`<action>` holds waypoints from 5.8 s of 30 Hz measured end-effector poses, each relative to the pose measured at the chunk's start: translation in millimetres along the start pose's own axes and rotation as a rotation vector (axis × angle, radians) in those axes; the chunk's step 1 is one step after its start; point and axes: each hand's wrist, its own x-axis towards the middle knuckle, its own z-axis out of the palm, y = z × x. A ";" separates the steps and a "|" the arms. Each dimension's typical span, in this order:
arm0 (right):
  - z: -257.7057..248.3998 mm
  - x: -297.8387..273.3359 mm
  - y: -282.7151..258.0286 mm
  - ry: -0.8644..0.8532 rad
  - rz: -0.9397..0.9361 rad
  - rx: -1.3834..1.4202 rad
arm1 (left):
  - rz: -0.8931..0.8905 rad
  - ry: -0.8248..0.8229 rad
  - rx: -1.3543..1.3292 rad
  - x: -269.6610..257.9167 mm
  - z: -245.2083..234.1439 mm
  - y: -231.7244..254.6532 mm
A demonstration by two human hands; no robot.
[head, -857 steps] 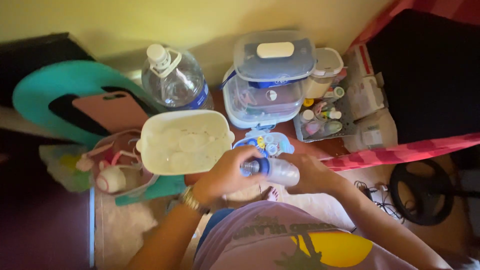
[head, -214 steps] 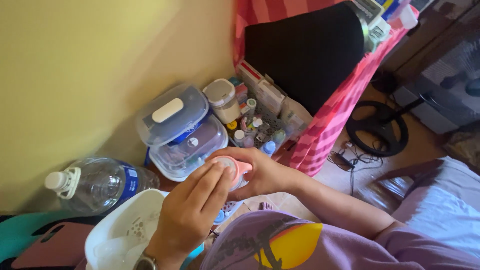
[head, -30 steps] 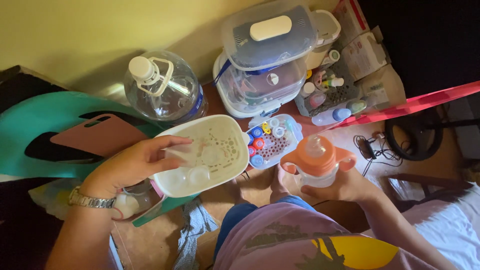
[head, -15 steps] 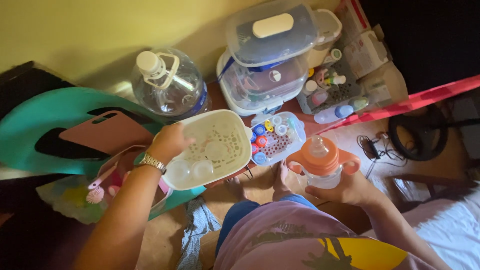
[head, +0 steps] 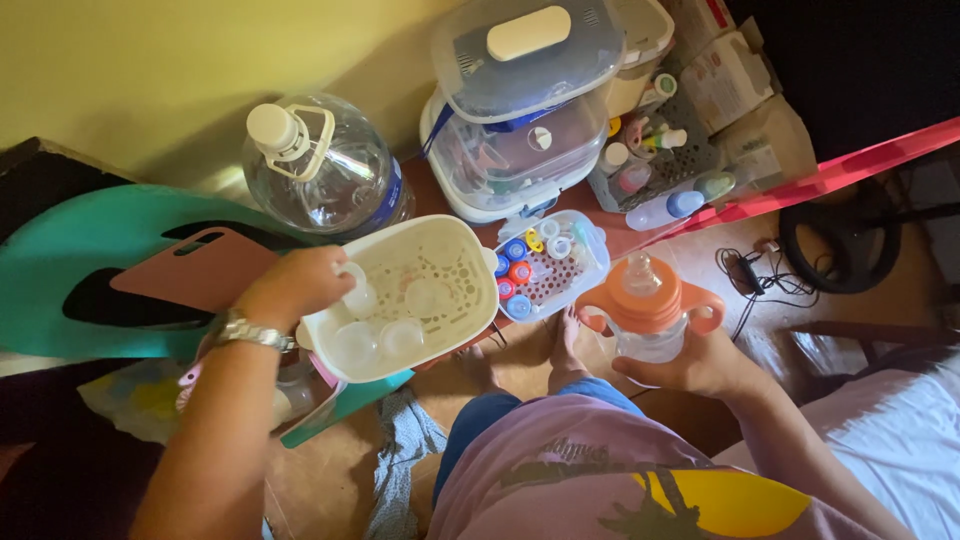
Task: The person assembles multiple baby bottles by picking up bottle bodies, nipples, and caps from a basket and a nearby surface, then screwing the parts together. The person handles each bottle one at a time and places the assembled bottles on a shelf.
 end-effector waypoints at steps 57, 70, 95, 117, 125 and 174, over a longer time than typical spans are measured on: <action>12.9 46.0 -30.9 -0.135 -0.164 -0.125 | -0.071 -0.502 0.420 103.2 106.5 12.8; -6.1 9.2 5.8 -0.152 0.058 -0.186 | -0.116 -0.437 0.452 102.6 95.9 19.9; -15.2 2.7 11.7 -0.025 0.137 0.036 | 0.531 -0.175 -0.349 70.5 83.6 -61.6; -10.9 8.3 11.8 -0.031 0.128 0.038 | 0.131 -0.174 -1.249 14.9 36.8 -11.2; -17.0 -16.9 37.8 -0.122 0.525 0.055 | 0.313 0.018 -1.299 -1.4 28.8 35.2; -176.7 -23.8 6.8 -0.661 0.198 -0.436 | 0.825 0.169 0.377 -99.8 33.5 383.8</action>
